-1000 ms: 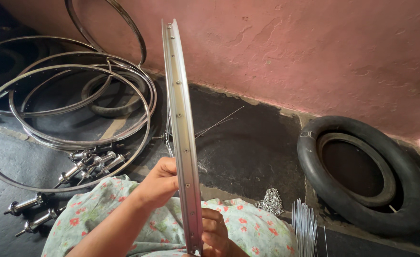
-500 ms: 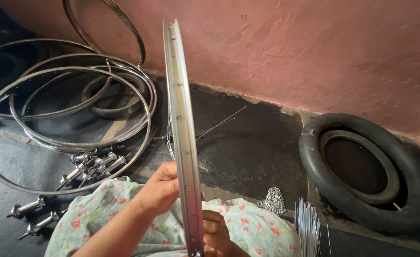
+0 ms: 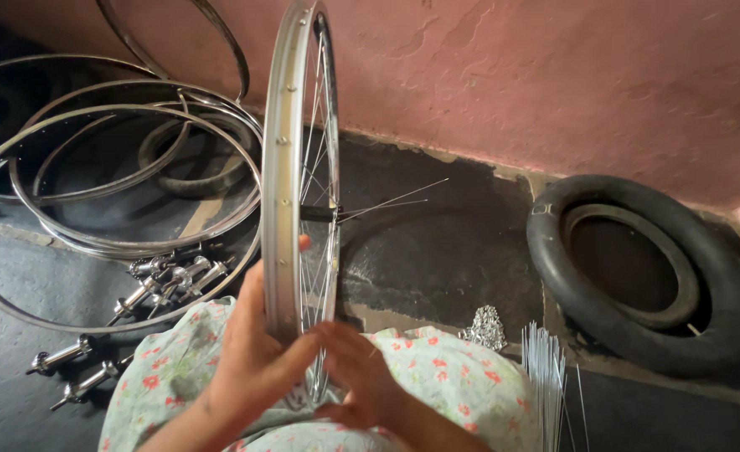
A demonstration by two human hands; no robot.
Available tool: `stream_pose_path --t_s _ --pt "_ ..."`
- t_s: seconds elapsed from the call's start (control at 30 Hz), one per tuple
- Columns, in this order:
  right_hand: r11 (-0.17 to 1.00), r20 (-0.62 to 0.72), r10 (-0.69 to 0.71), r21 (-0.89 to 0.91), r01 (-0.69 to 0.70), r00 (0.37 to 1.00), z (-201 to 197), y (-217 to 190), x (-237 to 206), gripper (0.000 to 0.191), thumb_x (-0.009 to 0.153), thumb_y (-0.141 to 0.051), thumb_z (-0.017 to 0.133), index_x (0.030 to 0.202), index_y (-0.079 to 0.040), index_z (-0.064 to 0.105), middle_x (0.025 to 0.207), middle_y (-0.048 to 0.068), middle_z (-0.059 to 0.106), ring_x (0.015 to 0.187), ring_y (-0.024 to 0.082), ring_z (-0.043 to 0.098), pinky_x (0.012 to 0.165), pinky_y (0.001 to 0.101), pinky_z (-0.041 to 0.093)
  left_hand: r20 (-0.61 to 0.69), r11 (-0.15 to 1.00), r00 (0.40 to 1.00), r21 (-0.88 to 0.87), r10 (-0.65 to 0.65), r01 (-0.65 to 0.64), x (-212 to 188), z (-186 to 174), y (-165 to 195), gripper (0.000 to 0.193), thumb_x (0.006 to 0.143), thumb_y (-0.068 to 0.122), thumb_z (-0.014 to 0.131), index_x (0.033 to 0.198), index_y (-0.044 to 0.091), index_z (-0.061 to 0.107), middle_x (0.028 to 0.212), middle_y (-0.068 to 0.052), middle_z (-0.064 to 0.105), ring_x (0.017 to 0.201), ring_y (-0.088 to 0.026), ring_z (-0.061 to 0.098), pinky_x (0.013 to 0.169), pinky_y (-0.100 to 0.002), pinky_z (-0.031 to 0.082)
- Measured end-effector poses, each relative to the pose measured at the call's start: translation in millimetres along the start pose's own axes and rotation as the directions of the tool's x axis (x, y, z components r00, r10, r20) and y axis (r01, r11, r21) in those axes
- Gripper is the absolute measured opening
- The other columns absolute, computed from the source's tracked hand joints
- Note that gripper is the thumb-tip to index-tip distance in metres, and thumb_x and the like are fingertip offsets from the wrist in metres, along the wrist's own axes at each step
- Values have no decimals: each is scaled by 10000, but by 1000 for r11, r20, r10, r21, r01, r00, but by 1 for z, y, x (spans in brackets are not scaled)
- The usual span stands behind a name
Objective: The person inserts bicycle spokes into the hub and rim, threading them through holes and securing them with nuts. They rotate the wheel to access different sections and continue adding spokes one by one.
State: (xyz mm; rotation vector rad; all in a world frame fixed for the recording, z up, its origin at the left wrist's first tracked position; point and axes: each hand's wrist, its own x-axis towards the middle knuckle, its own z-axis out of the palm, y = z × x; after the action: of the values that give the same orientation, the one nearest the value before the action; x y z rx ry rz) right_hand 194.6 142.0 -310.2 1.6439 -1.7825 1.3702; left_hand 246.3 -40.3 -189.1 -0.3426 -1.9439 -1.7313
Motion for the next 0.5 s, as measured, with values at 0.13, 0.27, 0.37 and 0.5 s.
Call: stream_pose_path --t_s 0.13,0.27,0.37,0.5 --pt "907 -289 269 -246 -342 919 0 56 0 233 1049 -163 634 1254 -53 638 1245 116 698 1176 294 681 1011 439 554 13 987 989 -66 -148 149 13 -42 -9 827 696 -144 543 1502 11 435 1502 -140 550 1360 -217 504 1079 -349 393" --pt "229 -85 967 695 -681 238 7 146 4 299 925 -188 711 1196 -67 669 1017 42 744 820 94 669 691 259 574 114 976 990 -194 -81 102 31 -89 -22 842 669 -187 489 1483 6 401 1546 -178 505 1554 -289 383 1293 -418 223" --pt "216 -185 976 889 -404 115 21 195 5 191 915 -192 757 1052 -106 654 855 14 638 595 103 540 535 252 460 157 962 980 -222 -125 158 37 -109 -28 865 627 -178 457 1464 33 403 1539 -180 507 1559 -300 371 1263 -459 212" --pt "195 -197 974 980 -26 -116 26 233 10 199 919 -248 749 911 -176 564 778 -21 549 542 90 492 492 240 364 209 960 967 -209 -143 187 36 -118 -28 837 644 -166 474 1452 49 437 1555 -171 490 1552 -290 373 1279 -501 233"
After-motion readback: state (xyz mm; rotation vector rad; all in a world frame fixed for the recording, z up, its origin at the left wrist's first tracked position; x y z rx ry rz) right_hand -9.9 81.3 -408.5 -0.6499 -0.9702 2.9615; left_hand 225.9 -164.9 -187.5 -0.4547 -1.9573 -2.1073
